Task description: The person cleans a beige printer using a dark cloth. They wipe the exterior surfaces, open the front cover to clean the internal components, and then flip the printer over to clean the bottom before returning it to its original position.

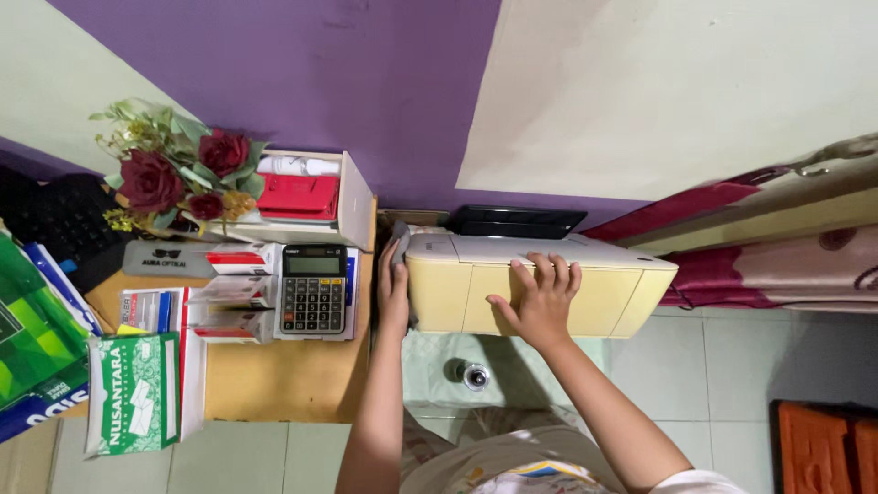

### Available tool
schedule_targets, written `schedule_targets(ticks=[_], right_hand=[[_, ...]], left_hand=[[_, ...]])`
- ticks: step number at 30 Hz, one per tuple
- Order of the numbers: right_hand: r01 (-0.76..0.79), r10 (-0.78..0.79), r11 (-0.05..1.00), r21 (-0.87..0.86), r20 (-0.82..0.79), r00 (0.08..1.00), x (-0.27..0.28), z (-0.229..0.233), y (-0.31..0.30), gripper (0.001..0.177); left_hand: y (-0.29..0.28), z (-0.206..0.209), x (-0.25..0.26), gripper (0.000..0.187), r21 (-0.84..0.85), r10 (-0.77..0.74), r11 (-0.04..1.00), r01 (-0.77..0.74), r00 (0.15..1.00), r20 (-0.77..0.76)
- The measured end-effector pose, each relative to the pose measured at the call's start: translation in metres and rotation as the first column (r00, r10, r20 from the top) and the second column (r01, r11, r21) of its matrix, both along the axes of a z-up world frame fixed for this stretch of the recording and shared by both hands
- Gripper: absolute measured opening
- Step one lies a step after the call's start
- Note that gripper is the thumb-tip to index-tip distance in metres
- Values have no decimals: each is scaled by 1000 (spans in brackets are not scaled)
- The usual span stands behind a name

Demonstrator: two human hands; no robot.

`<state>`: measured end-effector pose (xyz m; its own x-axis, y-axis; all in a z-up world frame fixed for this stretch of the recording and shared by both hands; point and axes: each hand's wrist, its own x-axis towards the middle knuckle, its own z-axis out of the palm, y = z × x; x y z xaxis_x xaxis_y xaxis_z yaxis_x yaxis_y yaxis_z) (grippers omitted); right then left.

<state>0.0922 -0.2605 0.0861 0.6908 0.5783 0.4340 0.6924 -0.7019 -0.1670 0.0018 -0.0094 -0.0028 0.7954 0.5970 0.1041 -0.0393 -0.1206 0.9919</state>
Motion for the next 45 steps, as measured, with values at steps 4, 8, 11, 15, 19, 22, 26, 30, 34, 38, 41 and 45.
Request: schedule_targets(ticks=[4, 8, 11, 15, 19, 22, 26, 30, 34, 38, 41, 45], right_hand=[[14, -14, 1000, -4, -28, 999, -2, 1, 2, 71], [19, -19, 1000, 14, 10, 1000, 0, -1, 3, 71], [23, -24, 1000, 8, 12, 1000, -1, -3, 2, 70], [43, -43, 999, -16, -11, 999, -1, -2, 2, 71], [23, -24, 1000, 9, 28, 999, 0, -3, 2, 71], [17, -18, 999, 36, 31, 999, 2, -7, 5, 70], [3, -5, 998, 69, 31, 1000, -3, -9, 0, 72], [-20, 15, 989, 147, 37, 999, 1, -3, 3, 72], [-6, 10, 987, 159, -26, 1000, 2, 9, 3, 74], [-69, 87, 987, 145, -120, 989, -4, 20, -9, 66], [-61, 114, 973, 224, -234, 966, 13, 22, -37, 57], [205, -200, 976, 74, -67, 978, 20, 24, -85, 57]], left_hand=[[0, -58, 11, 58, -337, -42, 940, -42, 970, -240], [17, -85, 48, 60, -410, -122, 911, -36, 928, -352], [15, -63, 36, 62, -401, -74, 915, -41, 961, -268], [-8, -27, -8, 65, -286, 14, 958, -32, 998, -65], [-15, -43, -8, 79, -123, 24, 992, 1, 980, 196], [-4, -78, 6, 78, -269, -28, 963, 17, 999, -39], [-3, -111, 10, 77, -538, -234, 841, -55, 860, -454], [-5, -85, -12, 78, -526, -217, 837, -149, 793, -569], [-43, -7, -43, 68, -107, 119, 971, -216, 815, -567], [-84, 74, -42, 63, 449, 294, 887, -113, 887, -357], [-89, 104, -3, 66, 763, 269, 647, -9, 938, -217], [-98, 99, 1, 71, 919, 171, 392, 51, 977, -127]])
